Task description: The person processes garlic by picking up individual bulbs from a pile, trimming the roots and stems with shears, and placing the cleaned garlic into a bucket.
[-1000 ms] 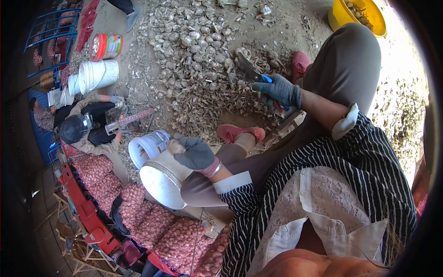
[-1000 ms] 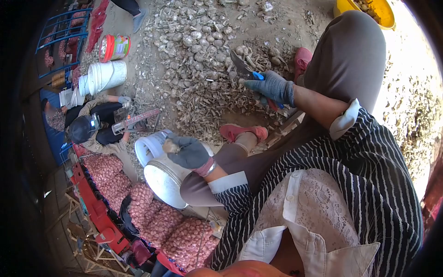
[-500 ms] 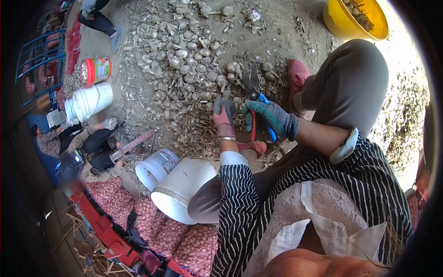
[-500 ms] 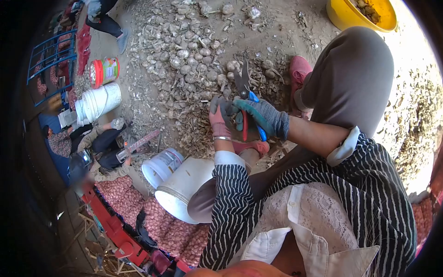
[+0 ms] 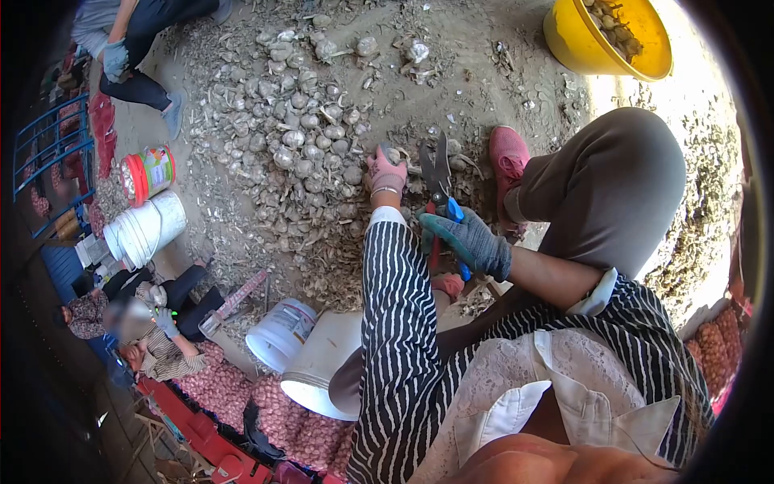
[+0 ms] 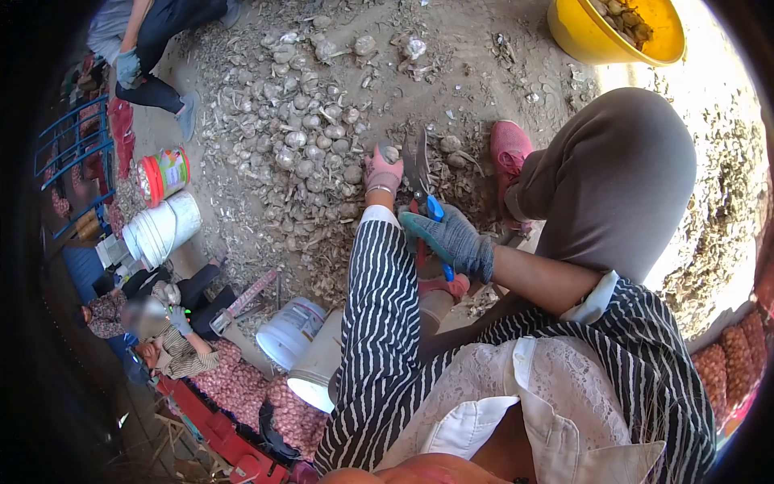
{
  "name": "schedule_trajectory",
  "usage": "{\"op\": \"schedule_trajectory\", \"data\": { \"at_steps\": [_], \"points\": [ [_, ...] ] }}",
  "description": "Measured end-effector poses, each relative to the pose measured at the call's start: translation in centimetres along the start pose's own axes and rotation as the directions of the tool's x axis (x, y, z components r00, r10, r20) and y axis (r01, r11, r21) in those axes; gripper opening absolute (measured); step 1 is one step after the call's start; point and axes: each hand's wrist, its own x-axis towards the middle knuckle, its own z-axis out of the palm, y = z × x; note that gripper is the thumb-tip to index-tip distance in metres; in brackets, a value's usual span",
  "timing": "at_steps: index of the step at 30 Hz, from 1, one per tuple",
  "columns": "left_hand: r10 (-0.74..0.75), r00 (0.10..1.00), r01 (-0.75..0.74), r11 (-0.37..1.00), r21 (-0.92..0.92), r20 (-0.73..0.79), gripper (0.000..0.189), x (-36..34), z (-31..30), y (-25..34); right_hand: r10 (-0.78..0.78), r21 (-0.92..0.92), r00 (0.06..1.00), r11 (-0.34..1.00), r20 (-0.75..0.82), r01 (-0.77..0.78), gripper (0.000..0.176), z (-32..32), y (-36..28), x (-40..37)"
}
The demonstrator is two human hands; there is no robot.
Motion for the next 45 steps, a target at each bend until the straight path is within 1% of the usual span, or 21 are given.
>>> {"op": "schedule_trajectory", "data": {
  "at_steps": [1, 2, 3, 5, 7, 9, 11, 13, 15, 17, 20, 23, 25, 27, 31, 33, 37, 40, 42, 43, 45],
  "points": [
    [-0.001, 1.0, 0.001, 1.0, 0.002, 0.001, 0.074, 0.0, 0.8, -1.1, 0.001, 0.002, 1.0, 1.0, 0.001, -0.001, 0.031, -0.2, 0.5, 0.3],
    [-0.105, 0.99, 0.14, 0.782, -0.608, 0.094, 0.06, -0.1, 0.8, -2.3, -0.016, -0.045, 1.0, 0.999, 0.023, 0.017, 0.032, -0.3, 0.9, 0.5],
    [-0.13, 0.966, 0.246, 0.222, -0.943, 0.222, 0.046, -0.4, 0.7, -3.5, -0.033, -0.09, 0.998, 0.995, 0.051, 0.037, 0.033, -0.5, 1.1, 0.7],
    [-0.123, 0.933, 0.27, -0.382, -0.884, 0.338, 0.013, -3.6, -0.8, -4.8, 0.044, -0.191, 0.993, 0.981, 0.11, -0.022, 0.042, -0.6, -0.2, 0.3],
    [-0.018, 0.967, 0.223, -0.417, -0.881, 0.253, 0.015, -5.9, -0.6, -7.7, -0.27, -0.7, 0.951, 0.65, 0.151, 0.296, 0.053, -0.4, -0.6, 0.1],
    [-0.053, 0.975, 0.18, -0.379, -0.908, 0.216, 0.017, -10.4, -4.0, -7.0, -0.099, -0.724, 0.983, 0.665, 0.156, 0.182, 0.058, 0.2, -2.5, -0.4],
    [-0.083, 0.979, 0.146, -0.337, -0.93, 0.184, 0.019, -13.4, -4.9, -7.6, -0.347, -0.927, 0.899, 0.163, 0.267, 0.338, 0.061, -0.6, -1.6, 0.2],
    [-0.119, 0.993, -0.023, -0.025, -0.999, -0.02, 0.022, -15.6, -4.5, -8.7, -0.334, -0.942, 0.891, 0.021, 0.308, 0.334, 0.06, -0.6, -1.8, -0.1],
    [-0.107, 0.994, 0.014, 0.016, -1.0, 0.013, 0.032, -17.7, -4.6, -9.5, -0.338, -0.923, 0.86, -0.187, 0.382, 0.337, 0.054, -0.4, -1.3, -0.5],
    [-0.155, 0.965, -0.132, 0.409, -0.903, -0.211, 0.042, -19.9, -5.1, -8.9, -0.312, -0.911, 0.862, -0.241, 0.4, 0.336, 0.05, -0.4, 0.2, -0.8],
    [-0.16, 0.951, -0.172, 0.439, -0.882, -0.265, 0.048, -22.3, -4.1, -9.3, -0.385, -0.83, 0.744, -0.373, 0.546, 0.416, 0.047, 0.0, 1.2, -1.7],
    [-0.229, 0.962, -0.018, 0.484, -0.875, -0.147, 0.046, -24.4, -3.6, -10.2, -0.076, -0.866, 0.887, -0.268, 0.455, 0.422, 0.044, 0.7, 1.0, -3.2],
    [-0.067, 0.961, -0.178, 0.593, -0.786, -0.268, 0.047, -26.5, -4.2, -9.8, 0.065, -0.881, 0.905, -0.212, 0.42, 0.424, 0.044, 1.2, 1.5, -3.8],
    [-0.067, 0.979, -0.125, 0.559, -0.82, -0.195, 0.048, -28.6, -5.5, -9.2, -0.027, -0.823, 0.859, -0.304, 0.511, 0.48, 0.042, 1.1, 2.4, -3.9],
    [-0.131, 0.948, -0.08, 0.784, -0.615, -0.291, 0.05, -29.6, -3.5, -8.8, -0.181, -0.728, 0.738, -0.426, 0.65, 0.537, 0.038, 0.0, 3.6, -3.7],
    [-0.065, 0.99, -0.071, 0.538, -0.84, -0.125, 0.05, -28.9, -2.7, -9.5, -0.102, -0.786, 0.803, -0.309, 0.587, 0.536, 0.036, -0.1, 3.9, -3.9],
    [-0.013, 0.982, -0.127, 0.69, -0.713, -0.187, 0.045, -29.2, -3.4, -9.0, 0.054, -0.883, 0.893, -0.131, 0.447, 0.45, 0.032, -0.6, 5.0, -2.6],
    [-0.117, 0.991, 0.0, 0.462, -0.887, -0.061, 0.039, -28.5, -1.7, -9.4, -0.072, -0.908, 0.913, 0.103, 0.401, 0.406, 0.031, -0.4, 5.2, -1.9],
    [-0.067, 0.998, -0.017, -0.248, -0.969, -0.001, 0.035, -27.8, 0.0, -10.1, -0.101, -0.899, 0.905, 0.118, 0.412, 0.422, 0.032, -0.2, 4.8, -2.3],
    [-0.069, 0.998, -0.019, -0.245, -0.969, -0.002, 0.035, -27.9, -0.5, -10.1, -0.136, -0.888, 0.895, 0.128, 0.426, 0.442, 0.033, -0.1, 4.5, -2.5],
    [0.058, 0.995, -0.029, -0.625, -0.78, -0.083, 0.035, -28.2, -3.1, -9.4, -0.123, -0.867, 0.865, 0.06, 0.486, 0.495, 0.035, -0.1, 4.4, -3.1]
  ]
}}
